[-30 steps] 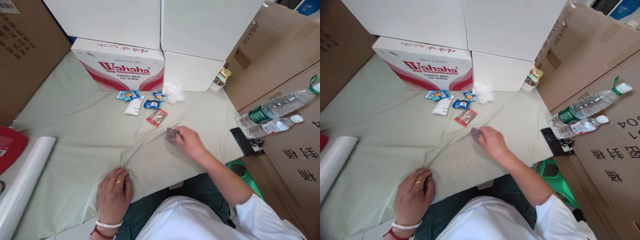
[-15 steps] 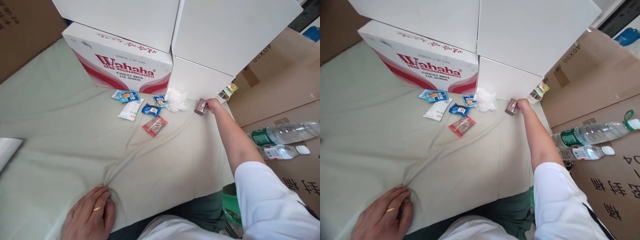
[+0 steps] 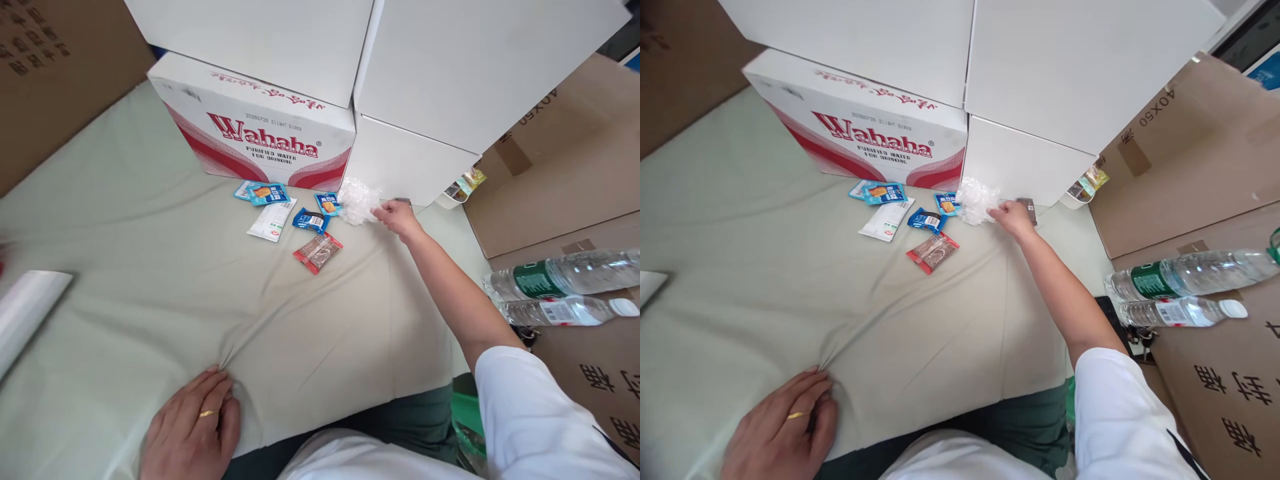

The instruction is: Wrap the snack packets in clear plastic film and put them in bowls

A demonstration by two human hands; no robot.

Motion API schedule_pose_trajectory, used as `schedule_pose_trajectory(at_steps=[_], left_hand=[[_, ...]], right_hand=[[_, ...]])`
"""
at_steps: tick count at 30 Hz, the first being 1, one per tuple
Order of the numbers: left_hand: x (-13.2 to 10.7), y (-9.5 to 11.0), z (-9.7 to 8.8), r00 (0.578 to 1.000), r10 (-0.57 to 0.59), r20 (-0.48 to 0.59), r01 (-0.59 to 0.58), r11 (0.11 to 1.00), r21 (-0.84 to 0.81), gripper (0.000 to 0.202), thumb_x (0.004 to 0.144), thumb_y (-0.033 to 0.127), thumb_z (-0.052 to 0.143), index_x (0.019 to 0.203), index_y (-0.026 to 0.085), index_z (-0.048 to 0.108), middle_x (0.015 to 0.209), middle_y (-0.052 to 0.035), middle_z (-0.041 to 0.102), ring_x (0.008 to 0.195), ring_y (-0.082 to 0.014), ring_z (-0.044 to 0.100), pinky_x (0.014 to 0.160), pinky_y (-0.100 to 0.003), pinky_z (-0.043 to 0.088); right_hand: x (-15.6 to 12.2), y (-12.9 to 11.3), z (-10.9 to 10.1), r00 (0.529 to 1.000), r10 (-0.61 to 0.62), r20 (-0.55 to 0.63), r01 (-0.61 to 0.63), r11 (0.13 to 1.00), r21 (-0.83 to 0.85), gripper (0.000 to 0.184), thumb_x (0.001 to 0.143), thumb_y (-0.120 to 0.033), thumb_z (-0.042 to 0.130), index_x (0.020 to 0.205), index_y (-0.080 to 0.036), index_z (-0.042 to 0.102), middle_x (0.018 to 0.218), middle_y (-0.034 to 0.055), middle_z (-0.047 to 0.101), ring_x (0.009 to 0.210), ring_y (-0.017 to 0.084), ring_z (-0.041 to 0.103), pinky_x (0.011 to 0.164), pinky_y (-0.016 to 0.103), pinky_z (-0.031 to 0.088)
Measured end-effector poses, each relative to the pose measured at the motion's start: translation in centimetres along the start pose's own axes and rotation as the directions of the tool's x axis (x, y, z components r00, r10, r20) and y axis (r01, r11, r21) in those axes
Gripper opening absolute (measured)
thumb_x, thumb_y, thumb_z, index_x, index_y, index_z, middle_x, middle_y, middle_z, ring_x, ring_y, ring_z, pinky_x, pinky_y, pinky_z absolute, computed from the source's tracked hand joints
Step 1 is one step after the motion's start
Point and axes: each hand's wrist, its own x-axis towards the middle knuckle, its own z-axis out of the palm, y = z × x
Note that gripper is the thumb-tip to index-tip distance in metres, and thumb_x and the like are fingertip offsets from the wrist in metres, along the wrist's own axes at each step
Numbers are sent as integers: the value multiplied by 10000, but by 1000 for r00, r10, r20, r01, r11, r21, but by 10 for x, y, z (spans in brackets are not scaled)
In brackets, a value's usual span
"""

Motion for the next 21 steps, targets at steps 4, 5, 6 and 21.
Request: schedule_pose_trajectory(at_steps=[4, 5, 6, 21], left_hand=[[-3, 2, 1, 1000, 1, -27, -1, 1000, -4, 144, 886, 101, 630, 1009, 176, 638, 1008, -132, 753, 969, -308, 737, 853, -437, 544], [-4, 3, 2, 999, -5, -42, 5, 1000, -16, 162, 876, 89, 638, 1012, 177, 639, 1011, -128, 753, 978, -302, 737, 858, -431, 551], [-6, 3, 2, 998, -17, -64, 15, 999, -33, 182, 864, 76, 647, 1014, 180, 642, 1016, -123, 751, 988, -294, 735, 867, -423, 559], [68, 121, -11, 934, -268, 236, 315, 310, -897, 622, 928, 519, 669, 1480, 315, 468, 1587, -159, 399, 1461, -338, 464, 1081, -507, 525]], right_hand=[[-32, -23, -9, 998, 41, -45, -29, 970, 243, 251, 759, -354, 767, 713, -220, 560, 670, -36, 534, 613, 112, 432, 561, 245, 354], [-45, -27, -16, 999, 19, -47, -1, 938, 346, 238, 749, -343, 768, 725, -222, 564, 698, -35, 548, 637, 113, 459, 577, 239, 381], [-60, -31, -24, 1000, -12, -28, 23, 890, 455, 238, 741, -344, 774, 740, -225, 568, 750, -28, 584, 682, 117, 504, 612, 236, 424], [-310, 22, -36, 950, -159, 269, -174, 444, 879, 319, 656, -476, 815, 705, -228, 619, 1552, 78, 573, 1298, 386, 628, 1067, 650, 472]])
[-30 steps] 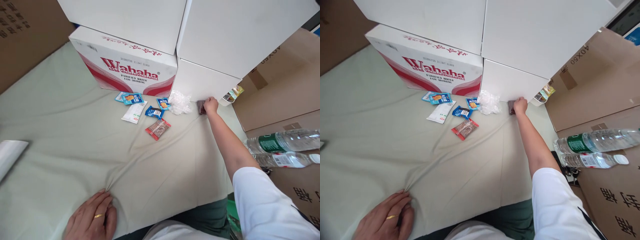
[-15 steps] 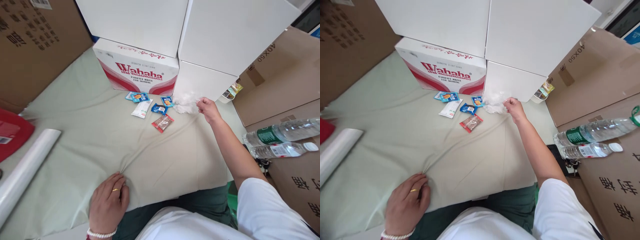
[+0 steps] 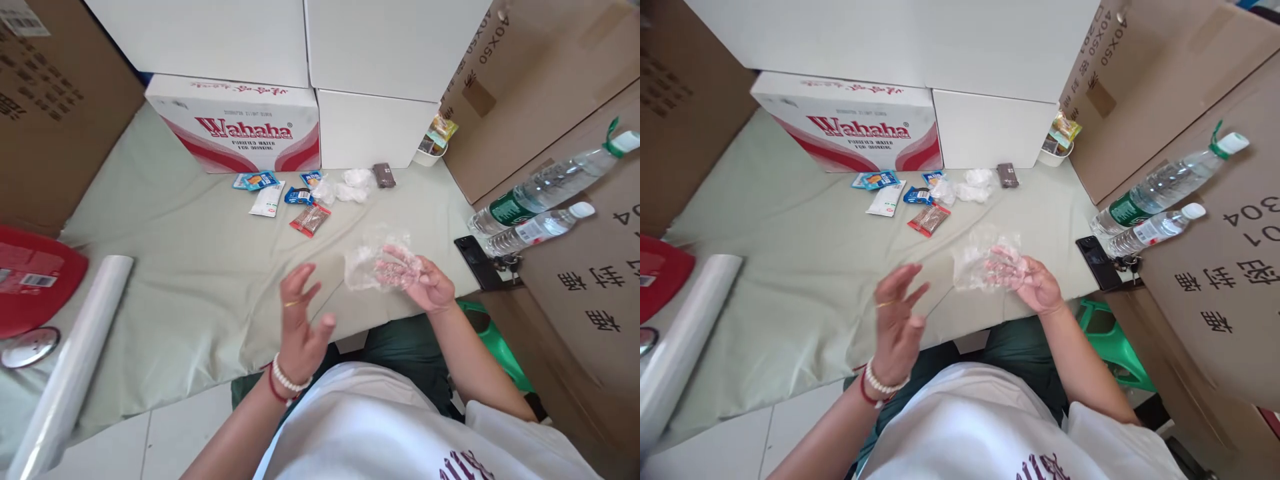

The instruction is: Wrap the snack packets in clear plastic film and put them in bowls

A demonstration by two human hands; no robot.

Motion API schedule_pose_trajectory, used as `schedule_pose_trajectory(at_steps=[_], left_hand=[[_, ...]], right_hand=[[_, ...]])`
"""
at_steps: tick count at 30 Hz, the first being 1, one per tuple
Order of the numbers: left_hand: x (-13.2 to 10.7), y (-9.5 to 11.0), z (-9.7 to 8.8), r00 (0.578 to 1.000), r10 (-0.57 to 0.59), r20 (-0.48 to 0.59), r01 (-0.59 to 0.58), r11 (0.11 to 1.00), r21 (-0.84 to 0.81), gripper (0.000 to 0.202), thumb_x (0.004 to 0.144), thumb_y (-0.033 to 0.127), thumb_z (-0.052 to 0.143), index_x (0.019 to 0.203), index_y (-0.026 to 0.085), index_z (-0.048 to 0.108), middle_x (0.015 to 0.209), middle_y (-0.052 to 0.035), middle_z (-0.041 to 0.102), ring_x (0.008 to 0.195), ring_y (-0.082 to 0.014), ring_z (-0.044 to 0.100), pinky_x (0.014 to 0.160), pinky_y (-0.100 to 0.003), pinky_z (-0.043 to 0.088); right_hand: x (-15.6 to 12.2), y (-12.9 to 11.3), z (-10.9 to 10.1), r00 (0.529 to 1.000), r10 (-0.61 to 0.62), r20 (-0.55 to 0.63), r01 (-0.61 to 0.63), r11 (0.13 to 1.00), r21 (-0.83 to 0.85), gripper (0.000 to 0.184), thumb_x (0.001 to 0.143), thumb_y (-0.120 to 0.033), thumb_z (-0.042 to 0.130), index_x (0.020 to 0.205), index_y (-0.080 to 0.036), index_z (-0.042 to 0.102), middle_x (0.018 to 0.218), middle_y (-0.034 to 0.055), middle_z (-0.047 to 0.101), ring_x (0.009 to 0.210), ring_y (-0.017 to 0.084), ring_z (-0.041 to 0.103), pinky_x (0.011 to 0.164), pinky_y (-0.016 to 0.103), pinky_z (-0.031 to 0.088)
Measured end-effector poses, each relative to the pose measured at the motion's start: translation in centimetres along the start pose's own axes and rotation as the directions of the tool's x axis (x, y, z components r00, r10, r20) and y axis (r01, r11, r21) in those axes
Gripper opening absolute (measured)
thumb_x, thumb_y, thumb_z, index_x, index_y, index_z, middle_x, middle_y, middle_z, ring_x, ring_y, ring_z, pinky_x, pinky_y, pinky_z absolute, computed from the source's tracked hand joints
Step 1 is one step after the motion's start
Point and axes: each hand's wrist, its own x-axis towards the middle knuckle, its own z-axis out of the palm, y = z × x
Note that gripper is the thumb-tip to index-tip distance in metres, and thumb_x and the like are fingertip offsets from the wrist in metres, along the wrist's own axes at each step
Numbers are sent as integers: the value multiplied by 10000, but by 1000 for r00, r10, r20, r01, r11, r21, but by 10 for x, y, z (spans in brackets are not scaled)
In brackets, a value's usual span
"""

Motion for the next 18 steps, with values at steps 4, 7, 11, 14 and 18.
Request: schedule_pose_trajectory(at_steps=[4, 7, 11, 14, 18], left_hand=[[29, -11, 39, 900, -396, 182, 423, 895, -144, 853, 620, 422, 954, 1383, 282, 598, 1500, -155, 525, 1325, -344, 567, 932, -405, 562], [41, -30, 33, 801, -542, 254, 597, 759, -262, 470, 603, 387, 945, 968, 180, 731, 947, -61, 703, 846, -182, 652, 736, -297, 529], [42, -37, 5, 820, -566, 90, 545, 721, -429, 350, 638, 343, 938, 831, 194, 686, 784, 35, 636, 671, -75, 550, 652, -216, 479], [42, -33, -9, 793, -602, 92, 546, 636, -545, 358, 682, 340, 925, 848, 227, 628, 917, 25, 679, 910, -160, 688, 765, -293, 564], [43, -35, -19, 752, -655, 71, 533, 541, -651, 373, 719, 325, 913, 881, 251, 585, 1104, -2, 739, 1207, -281, 688, 914, -452, 592]], right_hand=[[-10, 19, 3, 991, 8, 131, -10, 1000, 12, 229, 684, -415, 812, 756, -229, 700, 1546, 97, 583, 1262, 383, 657, 1090, 631, 464], [-13, 19, -8, 997, 9, 82, -9, 1000, -8, 247, 697, -412, 812, 722, -219, 661, 1484, 109, 633, 1169, 357, 709, 1092, 612, 468], [-16, 22, -32, 995, 52, -82, -51, 999, 10, 325, 692, -437, 810, 703, -221, 568, 1234, 122, 747, 934, 291, 754, 972, 570, 551], [-16, 29, -42, 984, 107, -145, -111, 994, -23, 322, 731, -450, 793, 731, -229, 558, 1137, 104, 757, 887, 256, 735, 889, 500, 590], [-20, 19, -46, 954, 276, 120, -195, 871, -450, 253, 852, -446, 754, 810, -209, 676, 1224, 98, 727, 1061, 245, 704, 956, 424, 557]])
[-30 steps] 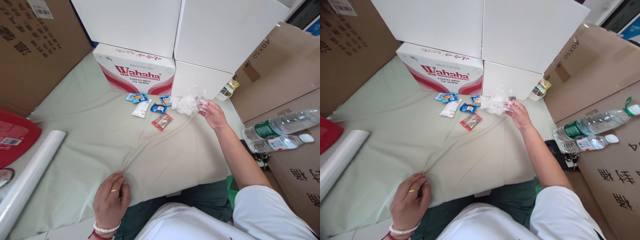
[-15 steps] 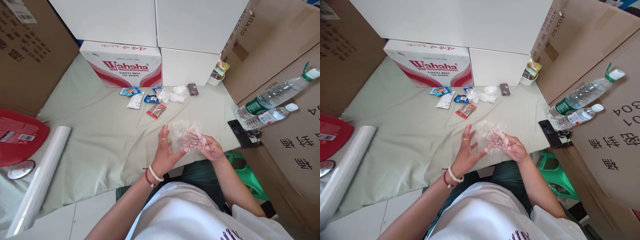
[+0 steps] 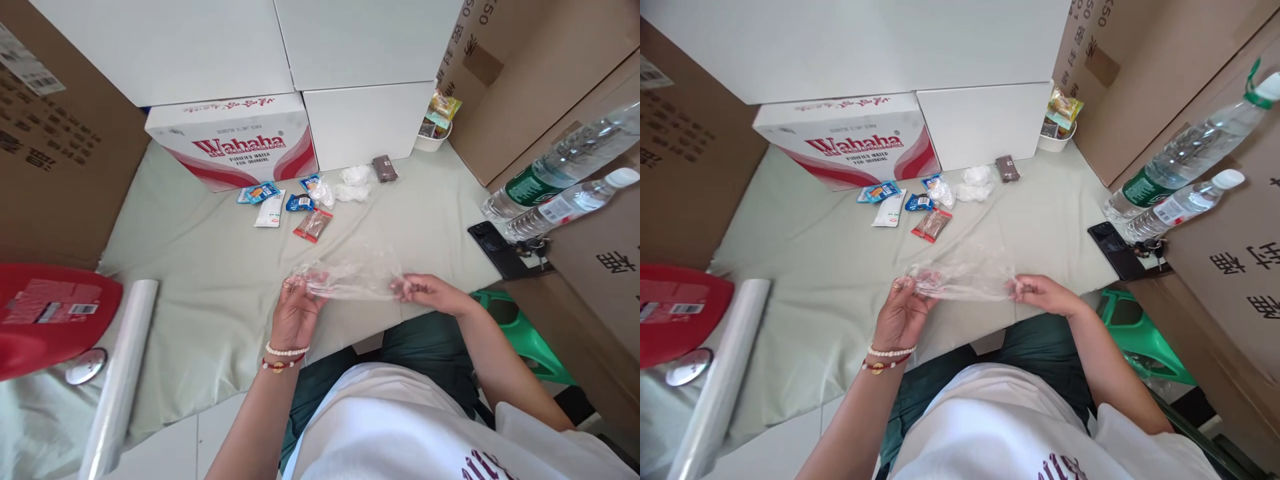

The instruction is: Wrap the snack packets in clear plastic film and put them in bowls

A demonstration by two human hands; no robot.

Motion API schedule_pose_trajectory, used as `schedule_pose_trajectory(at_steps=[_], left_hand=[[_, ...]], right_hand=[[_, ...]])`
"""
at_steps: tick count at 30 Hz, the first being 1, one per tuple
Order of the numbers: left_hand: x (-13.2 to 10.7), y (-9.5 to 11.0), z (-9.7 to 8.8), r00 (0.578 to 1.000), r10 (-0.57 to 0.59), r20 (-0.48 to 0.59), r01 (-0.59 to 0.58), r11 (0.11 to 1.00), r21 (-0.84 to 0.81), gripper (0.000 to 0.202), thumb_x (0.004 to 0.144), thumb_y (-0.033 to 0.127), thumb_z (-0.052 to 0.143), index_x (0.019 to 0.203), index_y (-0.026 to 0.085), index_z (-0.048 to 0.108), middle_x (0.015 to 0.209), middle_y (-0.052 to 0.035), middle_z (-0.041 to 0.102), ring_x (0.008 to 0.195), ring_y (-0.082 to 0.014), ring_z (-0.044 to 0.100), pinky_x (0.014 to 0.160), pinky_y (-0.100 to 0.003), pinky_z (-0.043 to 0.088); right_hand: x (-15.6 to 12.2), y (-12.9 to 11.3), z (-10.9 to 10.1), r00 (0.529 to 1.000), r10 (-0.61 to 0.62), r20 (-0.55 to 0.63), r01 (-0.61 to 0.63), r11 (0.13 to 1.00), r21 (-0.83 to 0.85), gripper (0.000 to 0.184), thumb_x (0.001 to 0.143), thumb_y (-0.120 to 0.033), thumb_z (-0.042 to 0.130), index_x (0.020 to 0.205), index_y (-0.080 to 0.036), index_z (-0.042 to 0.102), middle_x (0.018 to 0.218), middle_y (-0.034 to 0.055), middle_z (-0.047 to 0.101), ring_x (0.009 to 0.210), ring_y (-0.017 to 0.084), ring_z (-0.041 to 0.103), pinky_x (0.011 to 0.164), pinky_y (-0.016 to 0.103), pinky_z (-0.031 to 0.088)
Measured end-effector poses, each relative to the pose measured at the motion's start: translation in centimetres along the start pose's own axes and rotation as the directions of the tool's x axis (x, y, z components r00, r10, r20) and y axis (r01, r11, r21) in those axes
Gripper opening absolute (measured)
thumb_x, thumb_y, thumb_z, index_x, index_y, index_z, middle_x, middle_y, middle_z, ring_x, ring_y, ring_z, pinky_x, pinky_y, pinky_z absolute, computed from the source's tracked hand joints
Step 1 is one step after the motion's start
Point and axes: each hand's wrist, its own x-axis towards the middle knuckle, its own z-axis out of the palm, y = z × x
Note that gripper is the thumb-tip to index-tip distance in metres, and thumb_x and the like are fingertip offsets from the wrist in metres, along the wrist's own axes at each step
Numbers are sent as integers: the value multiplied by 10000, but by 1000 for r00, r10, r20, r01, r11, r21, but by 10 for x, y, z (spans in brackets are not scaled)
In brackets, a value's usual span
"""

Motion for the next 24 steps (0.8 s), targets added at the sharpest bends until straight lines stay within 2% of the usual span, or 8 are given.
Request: schedule_pose_trajectory(at_steps=[2, 4, 7, 10, 13, 18, 22, 24], left_hand=[[2, 1, -4, 1000, 25, -18, -25, 999, -21, 371, 721, 309, 915, 871, 248, 581, 1138, -12, 750, 1251, -295, 674, 967, -487, 583], [3, 1, -5, 999, 51, 2, -51, 999, 0, 362, 730, 302, 913, 869, 245, 584, 1161, -20, 754, 1274, -305, 664, 992, -503, 578], [1, -3, -2, 998, 31, 60, -33, 999, 37, 365, 740, 314, 913, 905, 253, 592, 1186, -29, 754, 1252, -313, 679, 965, -503, 588], [-2, -11, 5, 994, -7, 110, 2, 999, 42, 362, 760, 333, 898, 922, 260, 583, 1178, -18, 754, 1227, -299, 693, 977, -508, 578], [-4, -22, 11, 996, 11, 91, -12, 1000, 16, 376, 759, 345, 899, 949, 261, 586, 1232, -16, 736, 1242, -267, 682, 1004, -478, 565], [-5, -36, 3, 1000, 24, -8, -22, 987, 159, 499, 609, 271, 962, 1011, 217, 671, 1093, -24, 755, 1066, -187, 718, 983, -353, 551], [-2, -27, -12, 994, 15, -109, 6, 981, 193, 408, 642, 369, 923, 894, 177, 666, 948, -49, 765, 937, -203, 739, 863, -357, 587], [1, -18, -20, 988, 39, -148, -6, 977, 215, 423, 657, 410, 895, 921, 186, 651, 931, -49, 763, 858, -192, 741, 766, -331, 594]], right_hand=[[-9, -15, -10, 996, 42, 83, -18, 962, -274, 274, 909, -484, 704, 904, -212, 743, 1113, 82, 747, 1032, 246, 694, 946, 403, 549], [-15, -35, -19, 995, 2, -100, -48, 887, -459, 314, 955, -524, 639, 986, -237, 764, 994, 67, 746, 947, 252, 690, 915, 412, 554], [-4, -64, -17, 880, -329, -343, 18, 744, -668, 336, 934, -530, 687, 1167, -294, 742, 1229, 104, 706, 1157, 320, 645, 1043, 491, 509], [34, -70, 12, 844, -536, -5, 322, 516, -794, 543, 851, -462, 817, 1352, -313, 670, 1497, 108, 571, 1438, 359, 440, 1202, 553, 376], [76, -50, 52, 876, -440, 200, 394, 411, -822, 277, 927, -268, 719, 1202, -238, 737, 1308, 133, 682, 1326, 334, 517, 1091, 520, 466], [96, -19, 88, 917, -396, 43, 288, 586, -757, 191, 1003, -233, 567, 1053, -212, 750, 968, 86, 726, 975, 239, 624, 854, 368, 520], [83, -20, 78, 929, -247, -276, 136, 920, -367, 211, 976, -400, 586, 953, -232, 711, 860, 26, 714, 796, 190, 662, 724, 311, 538], [78, -20, 67, 915, -77, -397, 21, 990, -142, 256, 922, -490, 623, 904, -241, 677, 724, -5, 657, 666, 176, 627, 606, 287, 514]])
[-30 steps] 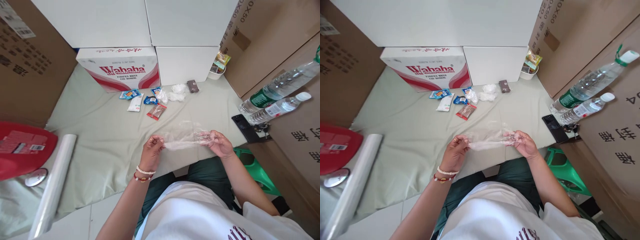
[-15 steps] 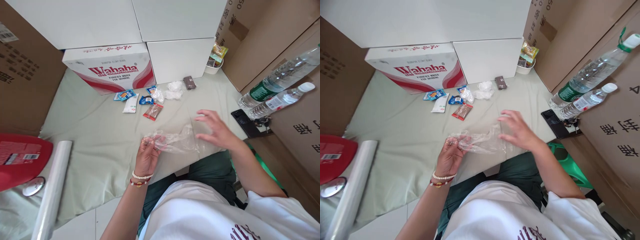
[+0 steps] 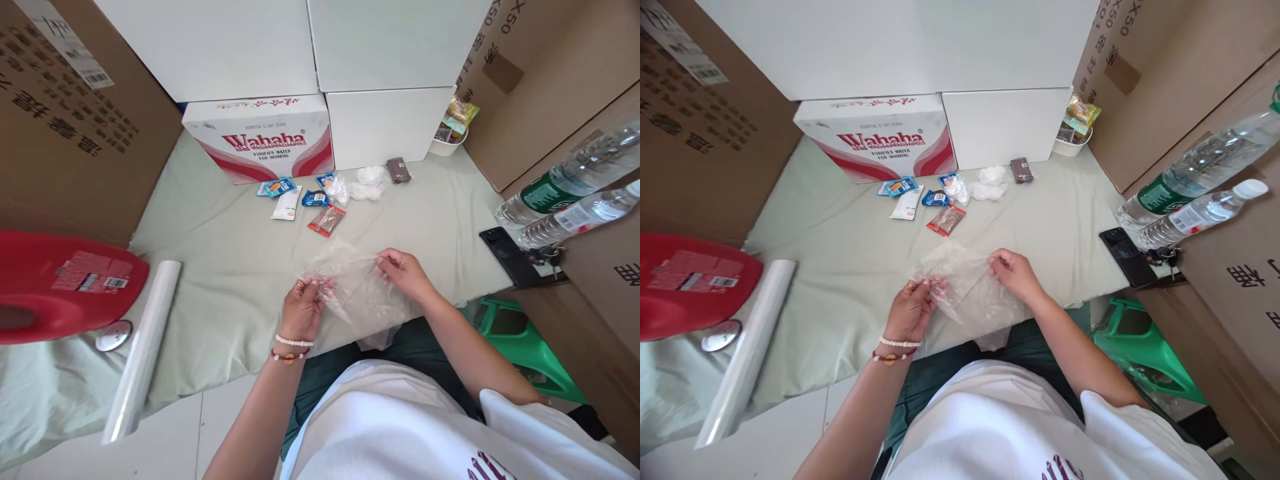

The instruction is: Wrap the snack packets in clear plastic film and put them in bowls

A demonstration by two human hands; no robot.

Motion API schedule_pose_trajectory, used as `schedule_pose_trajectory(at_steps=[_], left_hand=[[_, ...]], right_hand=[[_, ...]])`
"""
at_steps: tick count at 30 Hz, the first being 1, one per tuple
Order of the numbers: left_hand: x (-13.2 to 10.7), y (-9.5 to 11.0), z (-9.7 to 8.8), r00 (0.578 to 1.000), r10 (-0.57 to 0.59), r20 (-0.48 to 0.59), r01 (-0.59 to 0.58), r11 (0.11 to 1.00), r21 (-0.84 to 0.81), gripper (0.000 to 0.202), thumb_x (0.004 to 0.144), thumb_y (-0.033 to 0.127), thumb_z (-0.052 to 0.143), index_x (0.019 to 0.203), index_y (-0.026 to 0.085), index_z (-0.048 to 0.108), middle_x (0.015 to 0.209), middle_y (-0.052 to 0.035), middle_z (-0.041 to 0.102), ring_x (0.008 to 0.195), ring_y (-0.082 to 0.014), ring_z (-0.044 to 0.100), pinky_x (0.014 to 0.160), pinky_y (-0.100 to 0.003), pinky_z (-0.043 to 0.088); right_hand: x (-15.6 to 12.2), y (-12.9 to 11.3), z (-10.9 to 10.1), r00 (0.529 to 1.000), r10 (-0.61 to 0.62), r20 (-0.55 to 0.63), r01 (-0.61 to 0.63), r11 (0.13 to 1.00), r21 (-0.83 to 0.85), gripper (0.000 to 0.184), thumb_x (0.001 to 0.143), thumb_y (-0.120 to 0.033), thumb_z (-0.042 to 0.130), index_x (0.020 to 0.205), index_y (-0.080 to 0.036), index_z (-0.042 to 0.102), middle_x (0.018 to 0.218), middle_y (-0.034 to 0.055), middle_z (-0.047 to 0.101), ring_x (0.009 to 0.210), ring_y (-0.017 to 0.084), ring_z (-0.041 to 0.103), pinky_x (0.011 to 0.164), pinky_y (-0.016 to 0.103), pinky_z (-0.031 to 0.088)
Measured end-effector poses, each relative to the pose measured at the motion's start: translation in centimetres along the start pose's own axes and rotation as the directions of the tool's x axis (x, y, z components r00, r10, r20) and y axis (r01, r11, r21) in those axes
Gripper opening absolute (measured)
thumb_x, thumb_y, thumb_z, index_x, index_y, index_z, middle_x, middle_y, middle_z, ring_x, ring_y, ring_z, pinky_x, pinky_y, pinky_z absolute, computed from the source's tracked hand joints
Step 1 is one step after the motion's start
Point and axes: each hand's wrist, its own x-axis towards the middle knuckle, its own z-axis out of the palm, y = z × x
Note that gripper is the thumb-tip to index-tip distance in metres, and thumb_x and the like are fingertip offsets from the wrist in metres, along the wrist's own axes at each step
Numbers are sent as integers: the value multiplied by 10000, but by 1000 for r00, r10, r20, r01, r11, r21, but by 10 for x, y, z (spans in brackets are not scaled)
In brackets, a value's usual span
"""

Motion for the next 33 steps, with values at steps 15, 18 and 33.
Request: schedule_pose_trajectory(at_steps=[15, 18, 33], left_hand=[[-28, 13, -20, 593, 750, 294, -617, 188, 764, 307, 892, 330, 686, 1178, 219, 678, 1304, -144, 684, 1371, -319, 556, 1220, -542, 322], [-29, -9, -14, 637, 505, 583, -697, 54, 715, 405, 949, 340, 628, 1345, 271, 674, 1470, -145, 647, 1453, -353, 516, 1297, -618, 94], [11, 12, -76, 786, 307, 536, -419, -374, 828, 644, 1067, 466, 306, 1654, 203, 323, 1688, -147, 366, 1557, -323, 392, 1279, -697, 85]], right_hand=[[5, 23, 20, 988, -41, -151, -1, 963, -269, 309, 988, -502, 485, 818, -263, 582, 542, -33, 519, 562, 193, 526, 580, 296, 383], [6, 21, 16, 979, -87, -186, 21, 944, -330, 331, 994, -510, 459, 814, -258, 576, 581, -20, 538, 600, 197, 535, 609, 298, 382], [42, -23, -56, 990, -138, -40, 26, 449, -893, 362, 1011, -451, 449, 980, -216, 723, 931, 76, 710, 791, 221, 637, 645, 305, 374]])
